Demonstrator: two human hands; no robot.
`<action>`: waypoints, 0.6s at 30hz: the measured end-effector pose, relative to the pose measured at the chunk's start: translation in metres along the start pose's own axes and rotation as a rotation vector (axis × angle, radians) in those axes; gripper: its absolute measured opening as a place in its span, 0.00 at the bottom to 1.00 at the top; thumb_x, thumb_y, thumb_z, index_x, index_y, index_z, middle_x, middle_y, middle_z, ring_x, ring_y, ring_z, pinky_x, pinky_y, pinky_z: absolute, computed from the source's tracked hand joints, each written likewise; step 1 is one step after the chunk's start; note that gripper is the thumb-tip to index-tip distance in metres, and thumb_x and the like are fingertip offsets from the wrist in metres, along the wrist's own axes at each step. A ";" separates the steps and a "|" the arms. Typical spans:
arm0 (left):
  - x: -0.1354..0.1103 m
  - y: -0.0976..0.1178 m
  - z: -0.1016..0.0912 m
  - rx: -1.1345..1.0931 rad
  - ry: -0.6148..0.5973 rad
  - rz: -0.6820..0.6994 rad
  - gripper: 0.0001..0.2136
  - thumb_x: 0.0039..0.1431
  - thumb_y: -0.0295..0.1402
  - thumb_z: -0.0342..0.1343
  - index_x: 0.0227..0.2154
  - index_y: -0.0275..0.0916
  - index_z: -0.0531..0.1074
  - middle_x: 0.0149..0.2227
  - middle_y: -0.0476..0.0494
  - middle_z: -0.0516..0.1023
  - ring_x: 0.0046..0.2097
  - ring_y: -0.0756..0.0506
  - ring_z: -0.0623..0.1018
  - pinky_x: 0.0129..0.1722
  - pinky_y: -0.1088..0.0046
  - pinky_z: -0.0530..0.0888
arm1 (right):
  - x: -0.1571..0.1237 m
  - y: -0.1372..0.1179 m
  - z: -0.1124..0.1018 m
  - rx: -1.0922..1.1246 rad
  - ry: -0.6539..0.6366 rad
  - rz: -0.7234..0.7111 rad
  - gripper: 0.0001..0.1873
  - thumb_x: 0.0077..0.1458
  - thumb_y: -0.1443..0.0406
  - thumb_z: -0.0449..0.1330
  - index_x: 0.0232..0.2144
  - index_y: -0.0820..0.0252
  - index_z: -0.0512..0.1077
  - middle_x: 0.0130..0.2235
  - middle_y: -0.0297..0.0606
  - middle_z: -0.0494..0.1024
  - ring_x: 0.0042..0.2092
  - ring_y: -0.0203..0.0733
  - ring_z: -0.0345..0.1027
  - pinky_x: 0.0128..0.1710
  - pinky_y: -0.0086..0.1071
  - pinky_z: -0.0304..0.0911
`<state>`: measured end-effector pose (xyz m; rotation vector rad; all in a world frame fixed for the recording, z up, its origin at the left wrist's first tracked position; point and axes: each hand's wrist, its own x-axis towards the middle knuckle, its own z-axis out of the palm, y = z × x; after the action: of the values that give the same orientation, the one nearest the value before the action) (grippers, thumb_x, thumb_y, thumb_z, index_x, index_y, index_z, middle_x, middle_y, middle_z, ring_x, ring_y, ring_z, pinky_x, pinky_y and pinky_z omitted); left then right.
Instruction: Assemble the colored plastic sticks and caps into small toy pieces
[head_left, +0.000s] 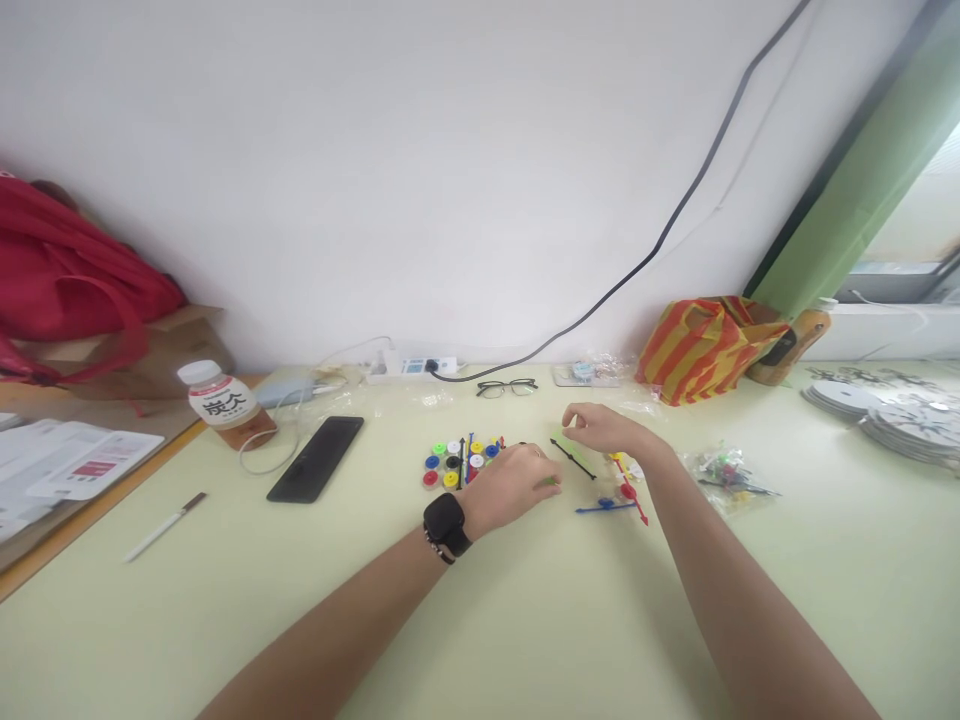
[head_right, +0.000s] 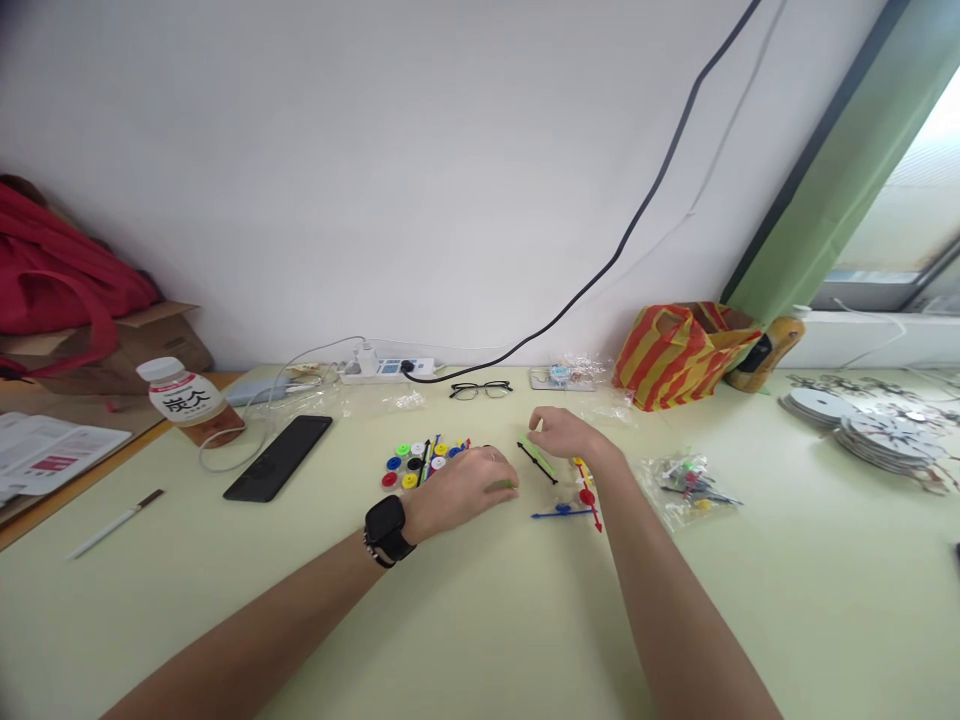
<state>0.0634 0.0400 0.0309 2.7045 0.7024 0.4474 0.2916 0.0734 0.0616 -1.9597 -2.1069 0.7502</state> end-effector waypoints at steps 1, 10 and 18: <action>0.000 -0.002 0.001 0.028 -0.007 0.000 0.07 0.69 0.34 0.56 0.36 0.40 0.77 0.38 0.43 0.80 0.47 0.42 0.78 0.46 0.67 0.70 | 0.000 0.004 -0.003 -0.028 0.011 0.011 0.08 0.58 0.63 0.59 0.40 0.56 0.73 0.44 0.41 0.79 0.43 0.43 0.73 0.37 0.30 0.63; -0.003 -0.004 -0.008 0.193 0.013 0.001 0.10 0.70 0.34 0.53 0.34 0.40 0.76 0.47 0.43 0.81 0.55 0.39 0.74 0.50 0.61 0.68 | -0.011 0.039 -0.020 -0.232 -0.113 0.259 0.05 0.44 0.66 0.67 0.24 0.60 0.74 0.29 0.42 0.80 0.33 0.48 0.74 0.31 0.34 0.62; -0.004 -0.007 -0.020 0.196 0.059 -0.006 0.08 0.69 0.28 0.51 0.40 0.41 0.76 0.47 0.44 0.81 0.53 0.40 0.74 0.50 0.61 0.69 | 0.001 0.048 -0.018 -0.221 -0.020 0.227 0.09 0.46 0.70 0.65 0.34 0.58 0.76 0.37 0.43 0.82 0.39 0.47 0.75 0.34 0.32 0.62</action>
<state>0.0498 0.0483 0.0453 2.8806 0.8091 0.4818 0.3419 0.0792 0.0552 -2.3459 -2.0801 0.5945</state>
